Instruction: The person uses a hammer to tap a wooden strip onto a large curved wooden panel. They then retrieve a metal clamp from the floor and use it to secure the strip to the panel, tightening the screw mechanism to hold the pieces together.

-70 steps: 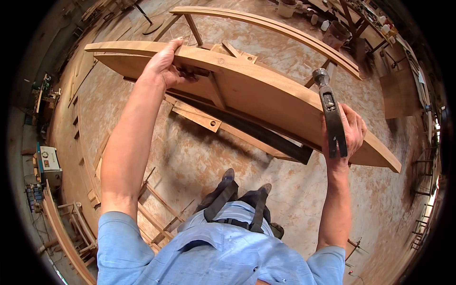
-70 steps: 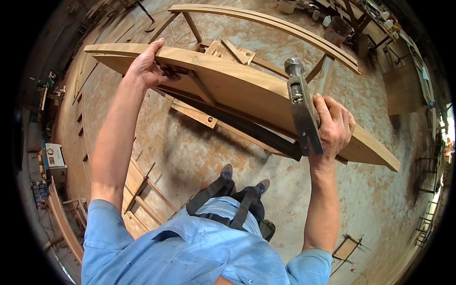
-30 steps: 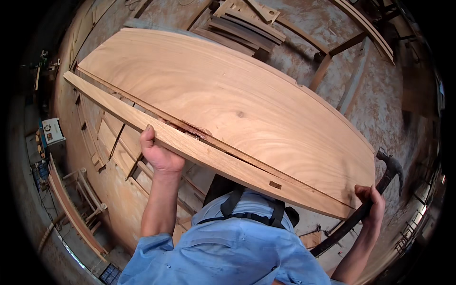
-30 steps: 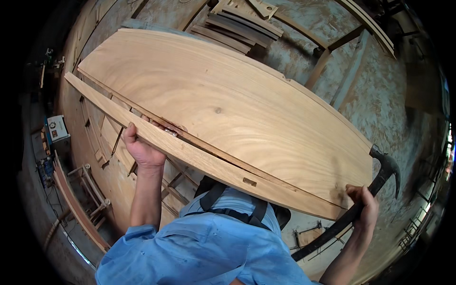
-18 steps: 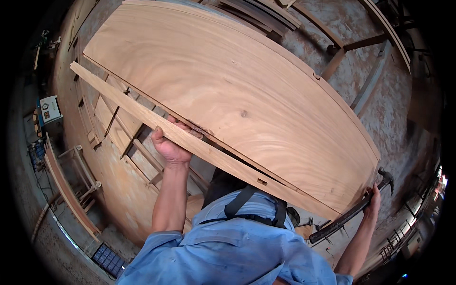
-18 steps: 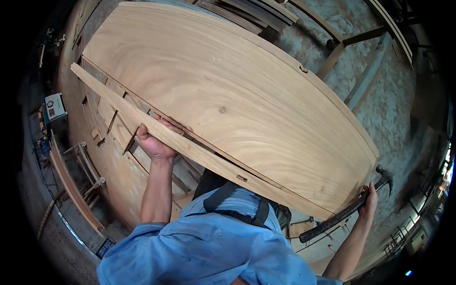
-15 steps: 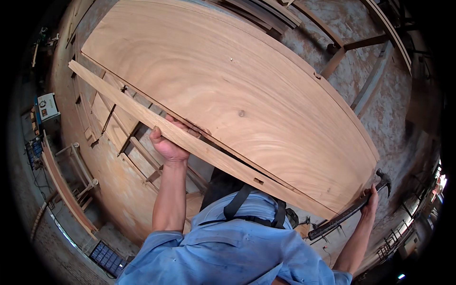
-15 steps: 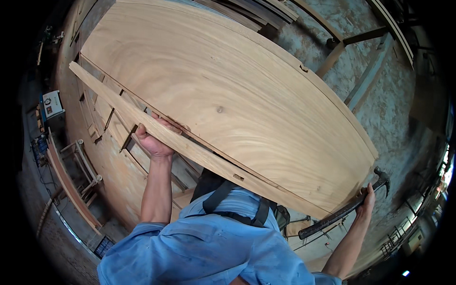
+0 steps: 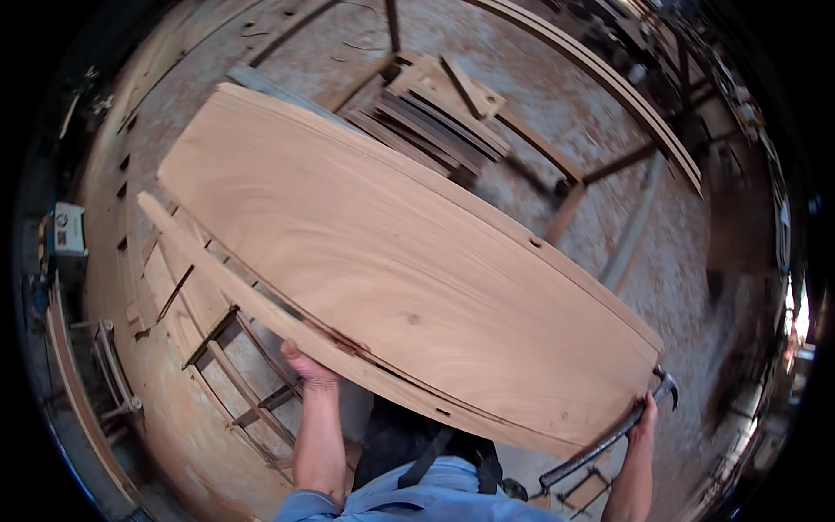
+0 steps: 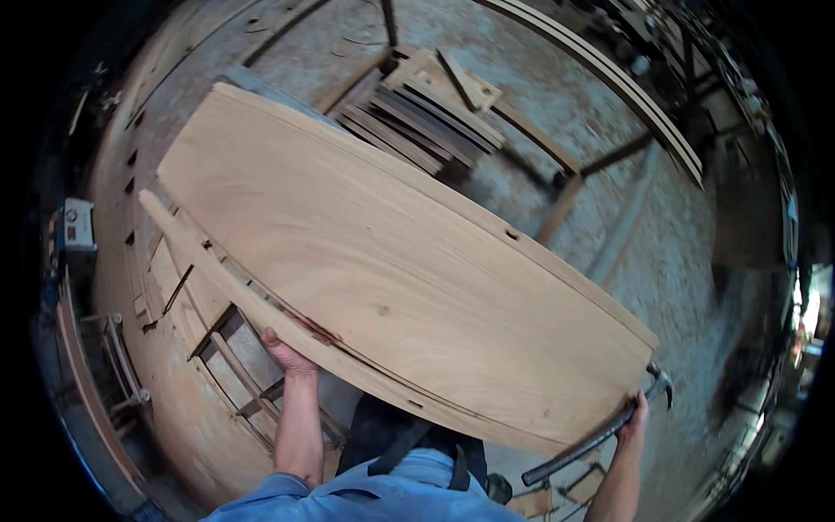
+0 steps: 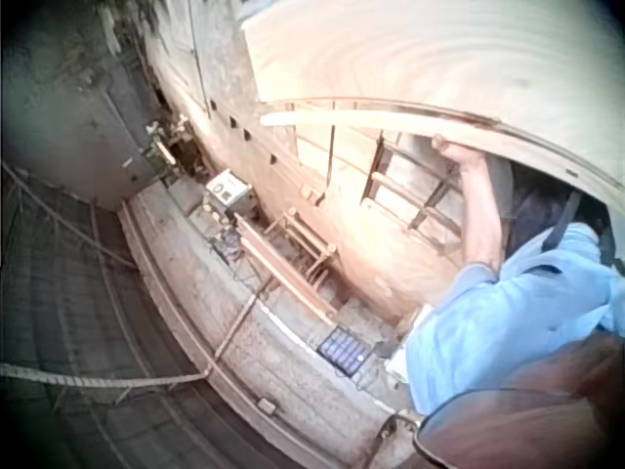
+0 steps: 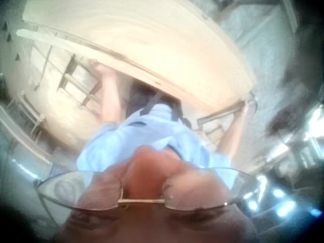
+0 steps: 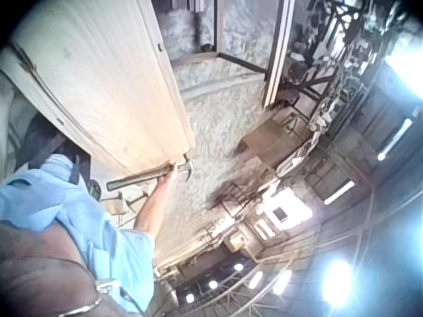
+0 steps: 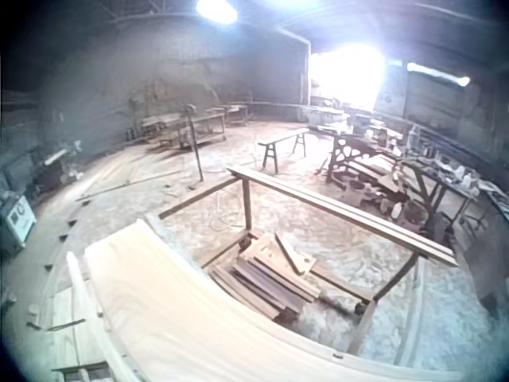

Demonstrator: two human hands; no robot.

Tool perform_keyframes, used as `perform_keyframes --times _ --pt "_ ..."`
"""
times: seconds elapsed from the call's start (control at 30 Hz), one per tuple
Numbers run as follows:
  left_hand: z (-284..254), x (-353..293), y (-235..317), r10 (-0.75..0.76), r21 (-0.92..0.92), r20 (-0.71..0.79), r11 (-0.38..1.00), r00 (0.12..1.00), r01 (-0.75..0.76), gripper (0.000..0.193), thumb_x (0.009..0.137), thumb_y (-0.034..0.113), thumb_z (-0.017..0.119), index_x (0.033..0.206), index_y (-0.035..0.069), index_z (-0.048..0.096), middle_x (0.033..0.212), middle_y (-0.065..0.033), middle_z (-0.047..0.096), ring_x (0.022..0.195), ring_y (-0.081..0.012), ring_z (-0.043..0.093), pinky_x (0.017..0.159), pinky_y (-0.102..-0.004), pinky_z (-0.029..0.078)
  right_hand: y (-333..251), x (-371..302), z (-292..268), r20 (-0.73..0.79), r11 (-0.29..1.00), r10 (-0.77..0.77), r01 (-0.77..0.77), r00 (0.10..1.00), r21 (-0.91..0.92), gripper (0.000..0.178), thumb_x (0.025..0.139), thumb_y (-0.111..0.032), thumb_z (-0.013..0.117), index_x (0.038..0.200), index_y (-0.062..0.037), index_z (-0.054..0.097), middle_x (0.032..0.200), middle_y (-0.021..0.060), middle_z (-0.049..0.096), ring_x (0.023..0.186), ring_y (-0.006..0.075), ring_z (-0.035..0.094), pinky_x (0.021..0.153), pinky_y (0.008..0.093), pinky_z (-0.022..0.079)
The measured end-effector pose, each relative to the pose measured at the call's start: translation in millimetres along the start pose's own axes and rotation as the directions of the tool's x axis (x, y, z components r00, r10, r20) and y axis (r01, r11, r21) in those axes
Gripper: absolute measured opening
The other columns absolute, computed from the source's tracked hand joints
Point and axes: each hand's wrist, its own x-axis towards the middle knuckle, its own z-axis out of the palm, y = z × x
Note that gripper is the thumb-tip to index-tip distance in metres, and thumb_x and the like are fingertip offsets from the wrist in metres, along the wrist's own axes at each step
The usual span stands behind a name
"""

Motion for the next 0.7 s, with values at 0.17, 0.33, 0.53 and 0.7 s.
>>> perform_keyframes --times 0.17,0.33,0.53,0.7 --pt "9.7 17.0 -13.0 0.008 -0.125 -0.001 0.992 1.000 -0.009 0.056 0.064 0.048 0.074 0.100 0.008 0.059 0.087 -0.0072 0.062 0.083 -0.0267 0.063 0.073 -0.0459 0.056 -2.7 30.5 -5.4 0.071 0.998 -0.062 0.061 0.996 0.016 0.033 0.097 -0.043 0.058 0.077 -0.0163 0.057 0.069 -0.0038 0.057 0.069 0.0150 0.058 0.069 0.0357 0.051" --pt "22.5 51.3 -28.2 -0.053 -0.057 0.131 0.996 0.990 0.061 0.064 0.065 0.056 0.070 0.107 0.010 0.058 0.083 -0.0075 0.058 0.078 -0.0275 0.060 0.066 -0.0434 0.053 -10.6 77.9 -40.0 0.115 0.992 -0.076 0.063 0.990 0.113 0.033 0.098 -0.043 0.057 0.082 -0.0142 0.060 0.076 -0.0014 0.063 0.076 0.0163 0.063 0.073 0.0372 0.054" --pt "36.1 80.7 -47.1 -0.037 -0.088 0.159 0.995 0.987 0.052 0.072 0.064 0.058 0.073 0.113 0.006 0.059 0.102 -0.0118 0.065 0.095 -0.0333 0.063 0.080 -0.0487 0.055 -13.5 43.6 15.2 0.150 0.991 -0.075 0.057 0.986 0.122 0.035 0.100 -0.043 0.053 0.100 -0.0107 0.066 0.094 0.0044 0.070 0.094 0.0237 0.067 0.090 0.0449 0.055" --pt "65.5 84.0 -45.7 0.010 -0.103 0.225 0.995 0.974 0.014 0.063 0.065 0.054 0.074 0.106 0.008 0.064 0.102 -0.0088 0.067 0.098 -0.0304 0.063 0.085 -0.0458 0.054 -30.1 86.4 -11.0 0.207 0.984 -0.137 0.109 0.969 0.138 0.029 0.100 -0.040 0.056 0.091 -0.0130 0.064 0.081 0.0017 0.068 0.077 0.0187 0.067 0.078 0.0394 0.058"
